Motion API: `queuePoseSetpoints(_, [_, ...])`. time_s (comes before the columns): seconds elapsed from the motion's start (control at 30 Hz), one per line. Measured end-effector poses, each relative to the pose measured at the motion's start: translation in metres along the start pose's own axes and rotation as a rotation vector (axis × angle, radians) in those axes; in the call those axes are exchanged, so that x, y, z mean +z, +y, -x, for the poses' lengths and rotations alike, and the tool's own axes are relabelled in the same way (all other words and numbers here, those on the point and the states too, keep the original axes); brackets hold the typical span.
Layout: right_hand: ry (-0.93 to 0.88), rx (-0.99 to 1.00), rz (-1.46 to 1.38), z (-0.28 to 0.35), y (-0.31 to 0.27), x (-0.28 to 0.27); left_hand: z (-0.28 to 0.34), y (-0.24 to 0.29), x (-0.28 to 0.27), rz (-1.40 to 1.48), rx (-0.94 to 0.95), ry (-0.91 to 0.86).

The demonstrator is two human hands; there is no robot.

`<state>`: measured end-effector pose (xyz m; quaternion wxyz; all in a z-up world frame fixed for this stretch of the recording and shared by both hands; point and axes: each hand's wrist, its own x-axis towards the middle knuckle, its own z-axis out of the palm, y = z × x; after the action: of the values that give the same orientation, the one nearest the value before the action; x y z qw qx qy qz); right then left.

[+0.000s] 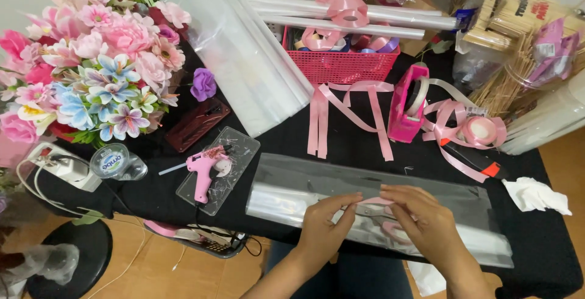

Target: The person unrolls a sheet of clear plastic wrap and folds it over a bouquet of artificial flowers. They then use a hot glue gun to attach pink ribbon pieces to the wrapped bouquet, securing the decoration.

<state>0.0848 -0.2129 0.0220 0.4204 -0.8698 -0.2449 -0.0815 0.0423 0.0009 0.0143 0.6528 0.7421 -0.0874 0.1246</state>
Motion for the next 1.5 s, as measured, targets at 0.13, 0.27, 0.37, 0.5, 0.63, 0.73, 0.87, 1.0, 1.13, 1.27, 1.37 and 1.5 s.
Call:
queuePoseSetpoints(0.13, [-0.017,-0.22,0.379,-0.013,0.014,0.0,-0.017,-0.002,-0.005,-0.177,0.167,-0.016])
queuePoseSetpoints(0.27, [-0.013,-0.248,0.524,-0.015,0.018,0.013,-0.022,-0.019,-0.005,-0.289,0.206,-0.01])
queuePoseSetpoints(0.37, [-0.01,-0.208,0.457,-0.017,0.009,0.019,-0.021,-0.021,-0.005,-0.347,0.308,0.03])
queuePoseSetpoints(0.5, [-0.015,-0.098,0.399,-0.012,0.001,0.026,-0.017,-0.022,-0.007,-0.452,0.439,0.098])
queuePoseSetpoints(0.63, [-0.064,0.03,0.301,-0.007,-0.013,0.03,-0.01,-0.034,-0.008,-0.397,0.402,0.1])
queuePoseSetpoints(0.73, [-0.049,-0.045,0.178,-0.005,0.0,0.033,-0.014,-0.02,-0.01,-0.25,0.237,0.12])
queuePoseSetpoints(0.87, [-0.055,0.015,-0.036,-0.022,-0.016,0.034,-0.019,-0.029,-0.02,-0.101,0.164,0.117])
queuePoseSetpoints(1.0, [-0.101,0.247,-0.075,-0.038,-0.005,0.042,-0.026,-0.04,-0.025,0.115,-0.08,0.099])
queuePoseSetpoints(1.13, [-0.118,0.281,-0.188,-0.056,-0.042,0.035,-0.028,-0.046,-0.025,0.202,-0.157,0.111])
queuePoseSetpoints(1.27, [-0.128,0.306,-0.201,-0.061,-0.043,0.04,-0.031,-0.049,-0.026,0.219,-0.176,0.121])
queuePoseSetpoints(1.37, [-0.118,0.291,-0.188,-0.065,-0.042,0.039,-0.032,-0.053,-0.028,0.213,-0.187,0.101])
queuePoseSetpoints(1.5, [-0.11,0.31,-0.278,-0.066,-0.028,0.043,-0.031,-0.05,-0.035,0.223,-0.182,0.078])
